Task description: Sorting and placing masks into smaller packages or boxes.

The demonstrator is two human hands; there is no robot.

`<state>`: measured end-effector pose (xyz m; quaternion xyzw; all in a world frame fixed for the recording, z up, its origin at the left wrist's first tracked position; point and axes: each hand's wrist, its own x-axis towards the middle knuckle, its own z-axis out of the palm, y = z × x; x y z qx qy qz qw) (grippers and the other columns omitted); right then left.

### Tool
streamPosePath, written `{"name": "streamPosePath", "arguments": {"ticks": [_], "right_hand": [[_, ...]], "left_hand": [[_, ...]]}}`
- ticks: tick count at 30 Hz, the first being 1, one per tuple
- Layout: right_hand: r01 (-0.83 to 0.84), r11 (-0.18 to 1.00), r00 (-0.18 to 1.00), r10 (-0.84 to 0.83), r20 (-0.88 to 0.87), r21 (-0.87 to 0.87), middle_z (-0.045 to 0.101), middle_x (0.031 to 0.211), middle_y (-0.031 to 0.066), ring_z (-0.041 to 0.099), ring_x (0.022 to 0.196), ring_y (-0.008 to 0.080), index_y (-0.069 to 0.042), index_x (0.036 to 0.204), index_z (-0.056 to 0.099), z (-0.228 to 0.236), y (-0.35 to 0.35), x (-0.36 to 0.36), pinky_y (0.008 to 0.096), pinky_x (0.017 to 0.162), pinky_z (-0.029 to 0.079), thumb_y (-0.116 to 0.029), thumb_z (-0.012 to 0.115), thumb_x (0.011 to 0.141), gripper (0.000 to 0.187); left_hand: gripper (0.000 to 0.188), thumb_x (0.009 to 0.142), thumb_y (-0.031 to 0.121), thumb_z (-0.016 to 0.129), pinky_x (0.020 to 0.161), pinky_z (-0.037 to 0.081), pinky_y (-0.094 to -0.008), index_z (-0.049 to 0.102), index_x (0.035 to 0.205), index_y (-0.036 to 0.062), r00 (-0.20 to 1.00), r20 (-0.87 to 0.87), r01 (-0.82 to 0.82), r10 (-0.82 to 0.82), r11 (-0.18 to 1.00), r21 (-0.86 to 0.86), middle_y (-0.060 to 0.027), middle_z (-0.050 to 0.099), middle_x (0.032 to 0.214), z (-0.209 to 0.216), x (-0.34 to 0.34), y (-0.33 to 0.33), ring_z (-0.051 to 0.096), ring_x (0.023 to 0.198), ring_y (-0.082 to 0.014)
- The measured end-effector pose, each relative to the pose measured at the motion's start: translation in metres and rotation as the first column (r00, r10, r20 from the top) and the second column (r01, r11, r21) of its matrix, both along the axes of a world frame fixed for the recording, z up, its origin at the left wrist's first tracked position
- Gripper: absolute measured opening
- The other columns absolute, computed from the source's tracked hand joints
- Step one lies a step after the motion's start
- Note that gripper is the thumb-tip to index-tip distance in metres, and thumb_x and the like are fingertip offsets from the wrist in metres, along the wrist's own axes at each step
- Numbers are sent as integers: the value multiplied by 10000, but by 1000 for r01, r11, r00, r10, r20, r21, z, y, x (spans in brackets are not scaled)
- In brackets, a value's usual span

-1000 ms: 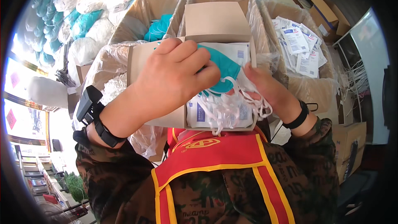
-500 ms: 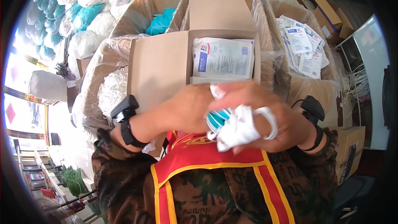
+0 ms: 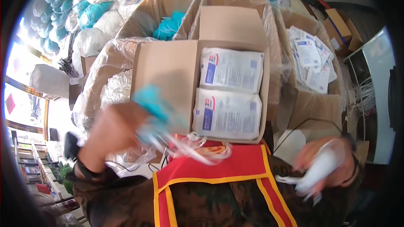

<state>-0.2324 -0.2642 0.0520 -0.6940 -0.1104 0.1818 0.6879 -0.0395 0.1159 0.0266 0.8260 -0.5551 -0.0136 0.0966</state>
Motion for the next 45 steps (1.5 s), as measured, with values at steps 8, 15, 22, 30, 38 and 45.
{"name": "streamPosePath", "arguments": {"ticks": [8,15,22,30,38,45], "right_hand": [[420,902,897,-396,-196,100,638,856,46,598,694,111,-14,1075,603,-56,11,66,252,604,479,-292,684,878,351],[180,851,984,-149,-101,493,608,1088,74,592,991,152,-16,1260,493,-106,39,129,297,822,496,-378,736,825,616],[-90,950,992,114,-62,299,582,1156,44,548,1017,120,-43,1207,561,-88,85,116,304,870,450,-306,755,817,509],[284,957,741,-177,648,-64,569,1112,118,549,1084,255,-37,1032,637,-50,71,71,393,987,387,-96,668,834,209],[-352,924,764,376,524,-150,567,875,152,594,915,335,-24,762,529,-41,80,48,459,977,411,-308,718,831,348],[68,996,996,-72,-59,-59,598,752,124,608,673,242,9,792,573,-5,8,-1,439,820,499,-343,790,751,415]], "left_hand": [[243,644,61,641,558,491,-342,518,850,99,893,450,-17,16,1000,-2,-50,502,739,16,15,-69,574,713,-233],[182,688,86,613,538,484,-314,493,824,100,771,637,113,6,983,-146,-40,481,708,39,4,-109,566,679,-214],[189,683,71,625,567,497,-368,508,830,88,788,613,108,53,969,-222,-67,540,713,34,17,-126,619,722,-270],[372,700,198,709,692,495,-467,548,1010,69,970,-239,-10,-47,973,-232,-139,627,830,-38,1,-114,615,826,-377],[176,763,147,607,495,471,-391,573,921,80,818,-338,415,-466,884,-215,-65,541,711,-41,-32,-95,589,637,-268],[361,635,123,695,651,531,-367,661,990,69,947,-322,-14,18,1000,14,-118,655,822,7,-9,-11,652,747,-309]]}}
